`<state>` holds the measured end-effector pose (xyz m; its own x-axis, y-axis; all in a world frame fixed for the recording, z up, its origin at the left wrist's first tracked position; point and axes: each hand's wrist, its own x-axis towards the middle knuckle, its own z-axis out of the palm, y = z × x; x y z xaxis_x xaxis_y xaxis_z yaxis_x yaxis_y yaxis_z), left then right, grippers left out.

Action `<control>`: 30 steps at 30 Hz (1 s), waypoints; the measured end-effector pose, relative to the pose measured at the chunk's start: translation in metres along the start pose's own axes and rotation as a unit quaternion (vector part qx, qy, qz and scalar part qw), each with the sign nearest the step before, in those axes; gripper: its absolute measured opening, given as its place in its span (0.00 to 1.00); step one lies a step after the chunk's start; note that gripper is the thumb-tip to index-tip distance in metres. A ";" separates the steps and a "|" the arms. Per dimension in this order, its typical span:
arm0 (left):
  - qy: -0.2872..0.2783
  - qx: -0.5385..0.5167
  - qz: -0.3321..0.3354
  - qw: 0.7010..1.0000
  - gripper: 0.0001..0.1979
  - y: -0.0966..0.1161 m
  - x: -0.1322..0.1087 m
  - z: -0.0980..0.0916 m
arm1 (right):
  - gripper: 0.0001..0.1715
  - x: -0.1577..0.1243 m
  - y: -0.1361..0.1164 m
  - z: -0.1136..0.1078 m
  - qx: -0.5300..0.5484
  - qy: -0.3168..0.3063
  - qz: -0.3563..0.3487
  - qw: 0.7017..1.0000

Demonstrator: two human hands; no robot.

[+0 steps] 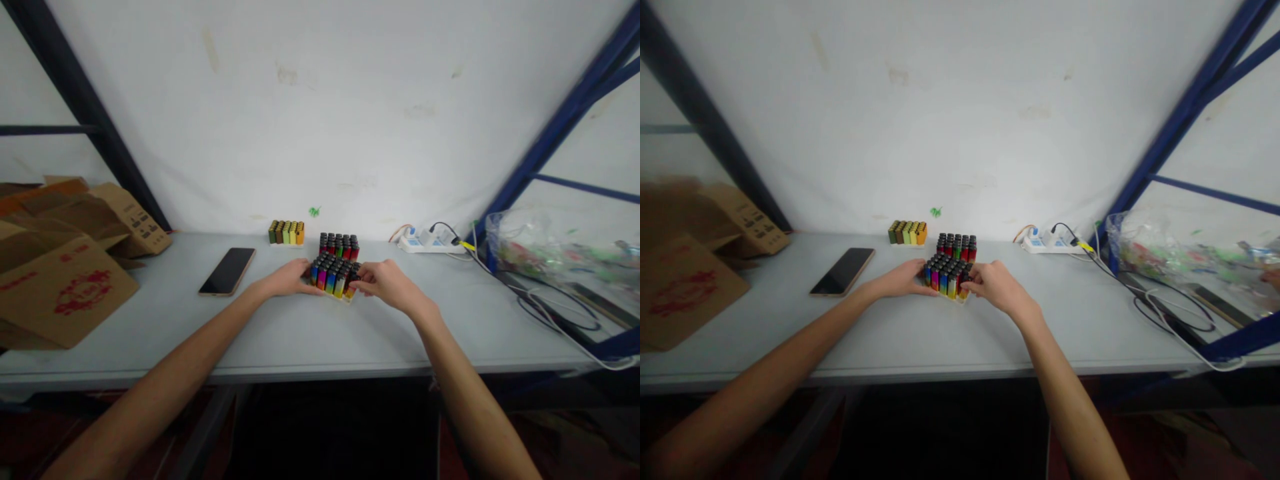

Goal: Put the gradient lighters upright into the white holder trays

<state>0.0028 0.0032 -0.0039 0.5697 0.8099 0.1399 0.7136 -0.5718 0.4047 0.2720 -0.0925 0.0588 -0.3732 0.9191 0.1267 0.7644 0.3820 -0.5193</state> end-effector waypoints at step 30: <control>0.063 0.070 -0.071 0.993 0.42 0.016 0.004 0.020 | 0.50 0.041 0.068 0.045 0.071 0.029 -0.004 0.997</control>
<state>0.0245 -0.0052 -0.0155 0.4093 0.8890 0.2054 0.8382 -0.4553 0.3003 0.2851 -0.0328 -0.0096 -0.3441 0.9219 0.1779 0.6783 0.3751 -0.6319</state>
